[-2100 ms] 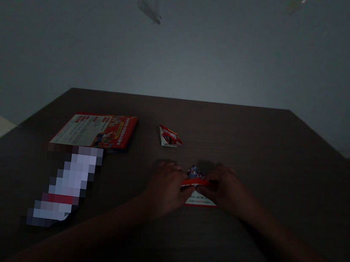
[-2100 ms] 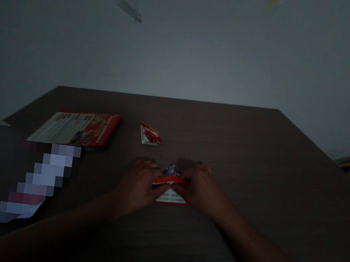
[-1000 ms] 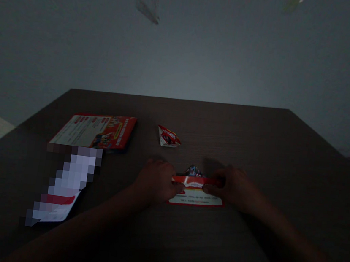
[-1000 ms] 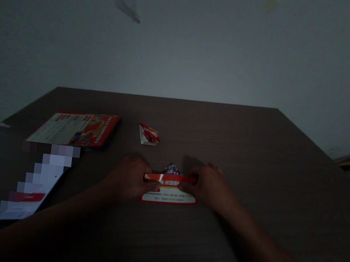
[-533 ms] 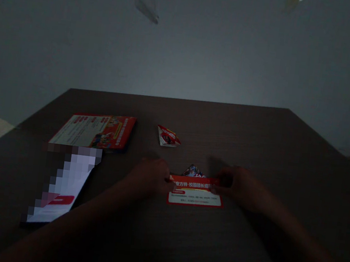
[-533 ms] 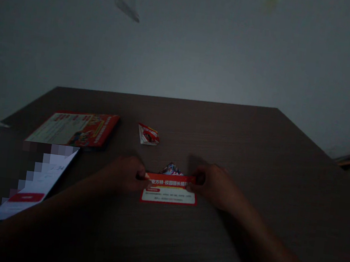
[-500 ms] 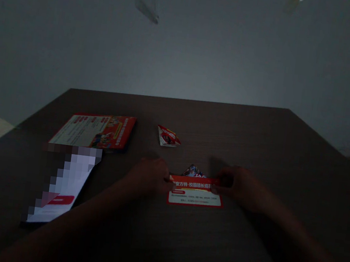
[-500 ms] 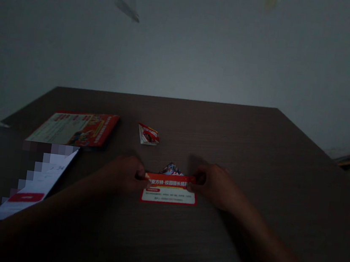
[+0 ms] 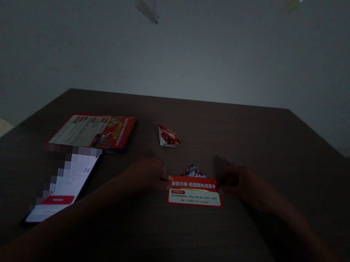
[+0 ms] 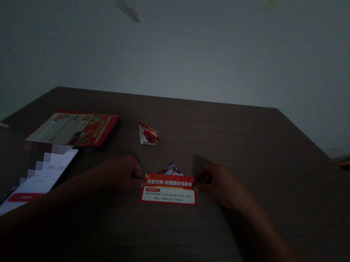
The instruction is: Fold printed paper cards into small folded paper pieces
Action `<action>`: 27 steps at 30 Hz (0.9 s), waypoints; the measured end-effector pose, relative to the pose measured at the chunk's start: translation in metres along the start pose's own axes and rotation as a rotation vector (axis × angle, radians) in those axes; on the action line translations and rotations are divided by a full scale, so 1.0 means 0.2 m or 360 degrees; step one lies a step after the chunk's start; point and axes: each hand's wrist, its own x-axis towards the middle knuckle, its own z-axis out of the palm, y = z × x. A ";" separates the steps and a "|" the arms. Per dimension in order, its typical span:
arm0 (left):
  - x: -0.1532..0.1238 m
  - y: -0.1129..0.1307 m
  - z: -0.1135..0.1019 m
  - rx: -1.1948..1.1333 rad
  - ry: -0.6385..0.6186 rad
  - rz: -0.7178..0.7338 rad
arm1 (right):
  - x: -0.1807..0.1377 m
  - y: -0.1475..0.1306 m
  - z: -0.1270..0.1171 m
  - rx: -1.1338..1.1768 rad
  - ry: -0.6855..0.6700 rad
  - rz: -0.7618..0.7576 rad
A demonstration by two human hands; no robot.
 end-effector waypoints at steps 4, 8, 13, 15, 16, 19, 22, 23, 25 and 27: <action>0.00 0.01 -0.01 0.0010 -0.0039 0.0013 | 0.00 0.01 -0.01 0.0040 -0.0030 0.0012; 0.00 0.01 -0.02 -0.0011 -0.0020 0.0033 | -0.01 0.00 -0.02 0.0040 -0.0029 -0.0024; 0.00 0.00 -0.01 -0.0266 -0.0030 -0.0002 | -0.01 0.01 -0.02 0.0099 -0.0034 -0.0039; 0.00 0.01 0.00 -0.0294 0.0082 -0.0046 | -0.02 0.01 -0.01 0.0180 -0.0043 -0.0089; 0.00 0.02 0.01 -0.0271 0.0169 -0.0058 | -0.02 0.01 -0.01 0.0218 -0.0045 -0.0115; 0.00 0.08 0.04 -0.0192 0.0409 -0.0009 | -0.02 0.00 -0.01 0.0250 -0.0009 -0.0140; -0.02 0.15 0.08 -0.0008 0.0676 0.0159 | -0.02 -0.02 0.01 0.0269 0.0010 -0.0166; -0.02 0.18 0.09 0.0068 0.0726 0.0221 | -0.01 -0.02 0.01 0.0274 0.0016 -0.0189; -0.03 0.21 0.13 0.0197 0.0818 0.0320 | 0.00 -0.02 0.02 0.0276 0.0053 -0.0231; -0.04 0.24 0.16 0.0262 0.0863 0.0385 | 0.00 -0.01 0.03 0.0282 0.0087 -0.0246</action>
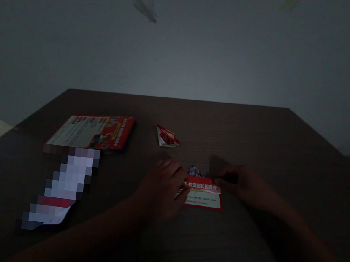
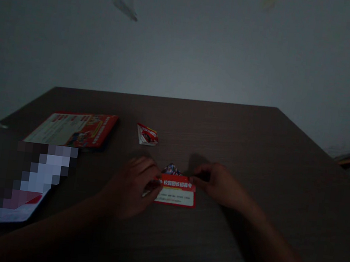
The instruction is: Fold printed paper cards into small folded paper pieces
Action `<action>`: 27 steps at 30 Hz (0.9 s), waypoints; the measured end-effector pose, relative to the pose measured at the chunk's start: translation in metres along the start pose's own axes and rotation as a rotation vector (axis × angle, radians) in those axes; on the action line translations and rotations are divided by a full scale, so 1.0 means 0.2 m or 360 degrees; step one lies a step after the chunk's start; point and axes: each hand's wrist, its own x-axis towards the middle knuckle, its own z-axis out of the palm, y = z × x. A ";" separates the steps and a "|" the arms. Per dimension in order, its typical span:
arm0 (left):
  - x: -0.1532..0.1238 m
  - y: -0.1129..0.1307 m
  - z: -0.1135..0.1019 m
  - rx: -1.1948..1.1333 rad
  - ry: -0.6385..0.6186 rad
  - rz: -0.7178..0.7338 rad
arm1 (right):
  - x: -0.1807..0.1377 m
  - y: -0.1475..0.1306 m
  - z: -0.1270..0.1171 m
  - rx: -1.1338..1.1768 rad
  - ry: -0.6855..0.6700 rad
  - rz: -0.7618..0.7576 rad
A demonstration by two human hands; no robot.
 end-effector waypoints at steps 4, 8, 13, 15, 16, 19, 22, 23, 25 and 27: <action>-0.03 0.03 0.03 -0.0006 0.0048 0.0169 | 0.00 0.00 0.01 0.0098 0.0000 -0.0009; -0.04 0.04 0.05 -0.0015 0.0132 0.0279 | 0.00 -0.01 0.01 0.0460 0.0005 0.0027; -0.04 0.04 0.05 0.0003 0.0197 0.0334 | 0.00 -0.01 0.02 0.0872 0.0016 0.0067; -0.04 0.04 0.06 0.0041 0.0223 0.0343 | 0.00 -0.01 0.02 0.1016 0.0021 0.0086; -0.04 0.03 0.06 0.0065 0.0234 0.0338 | 0.00 -0.02 0.03 0.1080 0.0014 0.0094; -0.04 0.02 0.06 0.0129 0.0257 0.0317 | 0.00 -0.03 0.03 0.1220 -0.0051 0.0091; -0.03 0.01 0.06 0.0156 0.0268 0.0344 | -0.01 -0.04 0.04 0.1296 -0.0084 0.0071; -0.03 0.01 0.06 0.0158 0.0276 0.0363 | -0.01 -0.04 0.04 0.1315 -0.0083 0.0071; -0.03 0.00 0.07 0.0164 0.0298 0.0401 | -0.01 -0.04 0.04 0.1344 -0.0083 0.0080; -0.02 0.00 0.07 0.0172 0.0335 0.0432 | -0.01 -0.04 0.05 0.1352 -0.0086 0.0086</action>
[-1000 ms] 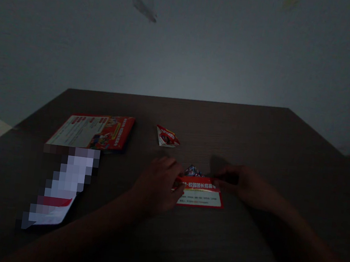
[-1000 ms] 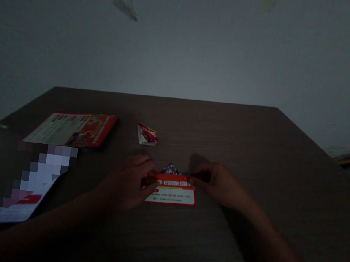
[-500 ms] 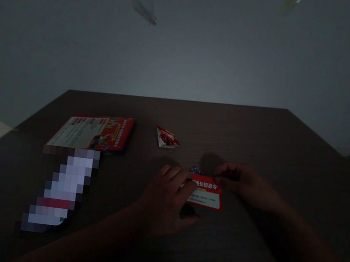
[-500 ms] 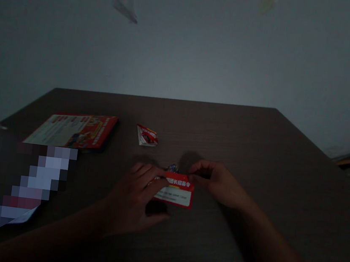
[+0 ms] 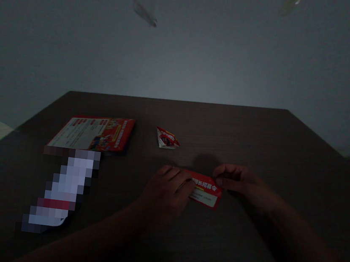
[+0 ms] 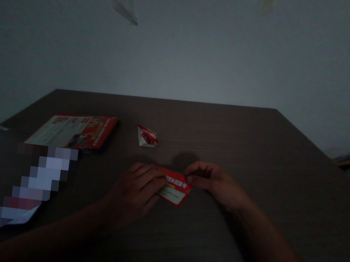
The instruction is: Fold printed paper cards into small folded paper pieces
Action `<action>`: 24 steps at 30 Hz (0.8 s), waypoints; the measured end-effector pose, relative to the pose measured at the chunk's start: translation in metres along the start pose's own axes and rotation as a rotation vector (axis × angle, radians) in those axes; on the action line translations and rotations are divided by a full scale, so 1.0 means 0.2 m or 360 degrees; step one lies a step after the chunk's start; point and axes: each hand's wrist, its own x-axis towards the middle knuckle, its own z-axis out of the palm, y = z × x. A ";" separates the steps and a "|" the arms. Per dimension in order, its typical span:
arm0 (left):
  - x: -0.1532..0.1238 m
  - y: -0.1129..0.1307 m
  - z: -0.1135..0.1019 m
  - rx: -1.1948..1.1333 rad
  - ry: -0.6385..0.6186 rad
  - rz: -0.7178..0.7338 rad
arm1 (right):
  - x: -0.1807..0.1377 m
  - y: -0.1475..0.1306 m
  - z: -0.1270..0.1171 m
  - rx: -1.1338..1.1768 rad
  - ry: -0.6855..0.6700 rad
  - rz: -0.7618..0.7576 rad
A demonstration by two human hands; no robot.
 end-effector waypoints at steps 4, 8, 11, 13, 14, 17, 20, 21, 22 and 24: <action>0.00 -0.01 0.01 0.0026 0.0099 0.0043 | 0.00 0.01 -0.01 -0.0059 0.0025 -0.0039; 0.00 -0.02 0.00 0.0027 0.0155 0.0052 | 0.02 0.02 -0.02 -0.0167 0.0177 -0.0093; 0.00 -0.02 -0.01 0.0026 0.0167 0.0046 | 0.03 0.04 -0.02 -0.0314 0.0260 -0.0114; 0.00 -0.02 -0.01 0.0031 0.0187 0.0053 | 0.03 0.04 -0.02 -0.0505 0.0258 -0.0220; 0.00 -0.02 -0.01 0.0032 0.0200 0.0057 | 0.03 0.05 -0.02 -0.0617 0.0242 -0.0294; 0.00 -0.02 -0.01 0.0024 0.0237 0.0054 | 0.03 0.05 0.00 -0.0966 0.0147 -0.0525; 0.00 -0.02 -0.01 -0.0002 0.0248 0.0056 | 0.02 0.04 0.01 -0.1265 0.0056 -0.0694; -0.01 -0.02 -0.01 -0.0010 0.0256 0.0061 | 0.02 0.04 0.01 -0.1327 0.0028 -0.0750; -0.01 -0.02 -0.01 -0.0015 0.0264 0.0069 | 0.02 0.03 0.01 -0.1363 0.0011 -0.0804; -0.01 -0.02 -0.01 -0.0014 0.0291 0.0081 | 0.03 0.03 0.01 -0.1378 -0.0003 -0.0899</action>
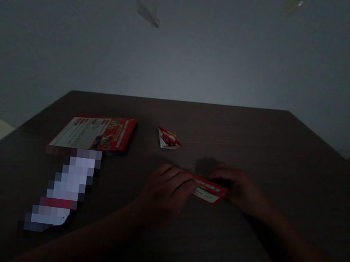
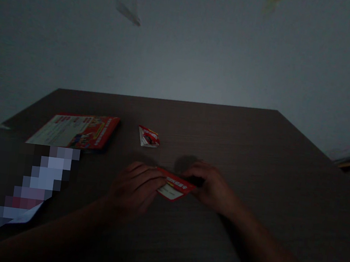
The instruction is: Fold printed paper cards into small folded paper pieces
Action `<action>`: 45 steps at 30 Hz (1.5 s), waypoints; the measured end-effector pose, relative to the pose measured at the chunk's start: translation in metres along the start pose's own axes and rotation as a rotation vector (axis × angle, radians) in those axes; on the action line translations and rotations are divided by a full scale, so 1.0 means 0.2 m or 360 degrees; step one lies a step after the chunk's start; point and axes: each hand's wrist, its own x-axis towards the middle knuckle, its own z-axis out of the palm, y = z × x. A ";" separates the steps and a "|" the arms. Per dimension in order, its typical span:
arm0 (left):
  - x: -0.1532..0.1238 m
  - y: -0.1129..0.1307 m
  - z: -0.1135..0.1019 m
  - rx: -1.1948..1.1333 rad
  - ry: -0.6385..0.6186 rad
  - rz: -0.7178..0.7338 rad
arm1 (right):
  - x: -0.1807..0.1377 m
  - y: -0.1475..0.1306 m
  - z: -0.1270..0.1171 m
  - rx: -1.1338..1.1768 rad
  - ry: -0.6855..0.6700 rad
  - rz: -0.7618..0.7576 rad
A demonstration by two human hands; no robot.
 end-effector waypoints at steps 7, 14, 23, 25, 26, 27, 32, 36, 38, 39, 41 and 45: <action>0.01 0.01 -0.01 -0.0110 0.0080 -0.0033 | 0.00 -0.02 -0.03 0.0043 0.0110 -0.0084; 0.01 0.01 -0.02 -0.0303 0.0154 -0.0211 | -0.02 -0.04 -0.03 0.0262 0.0372 0.0117; -0.02 0.01 0.02 -0.0219 0.0345 -0.0482 | -0.04 -0.03 -0.02 0.0430 0.0761 0.0439; -0.02 0.01 0.01 -0.0208 0.0421 -0.0488 | -0.04 -0.05 -0.03 0.0469 0.0780 0.0511; -0.02 0.01 0.01 -0.0179 0.0437 -0.0463 | -0.03 -0.05 -0.03 0.0484 0.0779 0.0546; -0.02 0.01 0.00 -0.0137 0.0415 -0.0418 | -0.03 -0.05 -0.03 0.0495 0.0773 0.0574; -0.01 0.02 -0.01 0.0085 0.0103 -0.0118 | -0.01 -0.03 -0.01 0.0565 0.0691 0.0633; 0.01 0.03 0.00 0.0105 -0.0149 0.0129 | 0.00 0.00 0.02 0.0662 0.0462 0.0649; 0.02 0.03 0.00 0.0054 -0.0328 0.0172 | 0.00 0.00 0.04 0.0522 0.0279 0.0591; 0.02 0.02 0.00 0.0027 -0.0405 0.0185 | 0.00 0.00 0.04 0.0429 0.0192 0.0534; 0.03 0.02 0.01 -0.0013 -0.0507 0.0212 | 0.00 -0.01 0.05 0.0239 0.0072 0.0382; 0.02 0.01 0.02 -0.0034 -0.0562 0.0239 | 0.00 -0.03 0.03 -0.0067 0.0050 0.0122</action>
